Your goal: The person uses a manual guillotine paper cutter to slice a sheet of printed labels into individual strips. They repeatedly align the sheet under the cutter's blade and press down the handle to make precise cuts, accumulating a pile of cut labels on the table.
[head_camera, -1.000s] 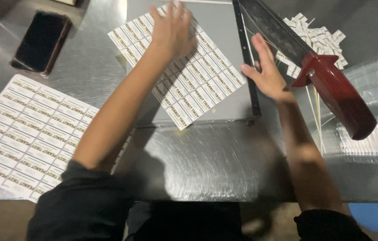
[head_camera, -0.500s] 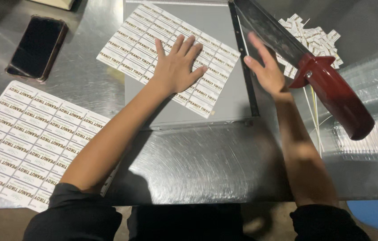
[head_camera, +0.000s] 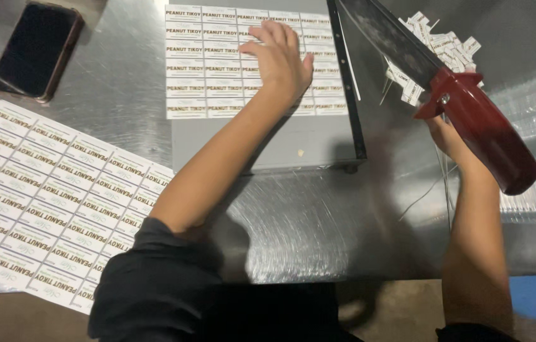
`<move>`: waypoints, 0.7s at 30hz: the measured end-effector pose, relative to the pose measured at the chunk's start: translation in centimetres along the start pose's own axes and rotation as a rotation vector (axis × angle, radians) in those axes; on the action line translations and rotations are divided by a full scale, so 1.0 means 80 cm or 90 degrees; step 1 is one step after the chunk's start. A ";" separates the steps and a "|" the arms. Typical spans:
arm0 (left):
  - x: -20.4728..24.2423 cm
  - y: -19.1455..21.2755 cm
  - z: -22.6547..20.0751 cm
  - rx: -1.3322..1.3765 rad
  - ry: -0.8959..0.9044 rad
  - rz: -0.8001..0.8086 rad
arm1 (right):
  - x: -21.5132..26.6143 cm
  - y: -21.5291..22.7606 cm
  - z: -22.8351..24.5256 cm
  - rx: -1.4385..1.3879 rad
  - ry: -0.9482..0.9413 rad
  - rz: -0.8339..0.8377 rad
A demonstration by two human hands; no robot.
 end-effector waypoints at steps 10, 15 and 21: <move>-0.032 -0.025 -0.027 0.314 -0.146 -0.128 | 0.050 0.181 0.117 -0.543 0.262 -0.383; -0.059 -0.035 -0.044 0.307 -0.117 -0.101 | 0.050 0.216 0.149 -0.644 0.273 -0.600; -0.085 -0.048 -0.062 0.343 -0.095 -0.042 | 0.054 0.212 0.129 -0.687 0.264 -0.622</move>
Point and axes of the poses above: each hand's wrist, its own x-axis away from the middle knuckle, its own y-axis out of the back of the hand, z = x × y, the point moved 9 cm from there along -x, towards the middle knuckle, and after that the axes turned 6 degrees about -z, right-handed, at the moved point
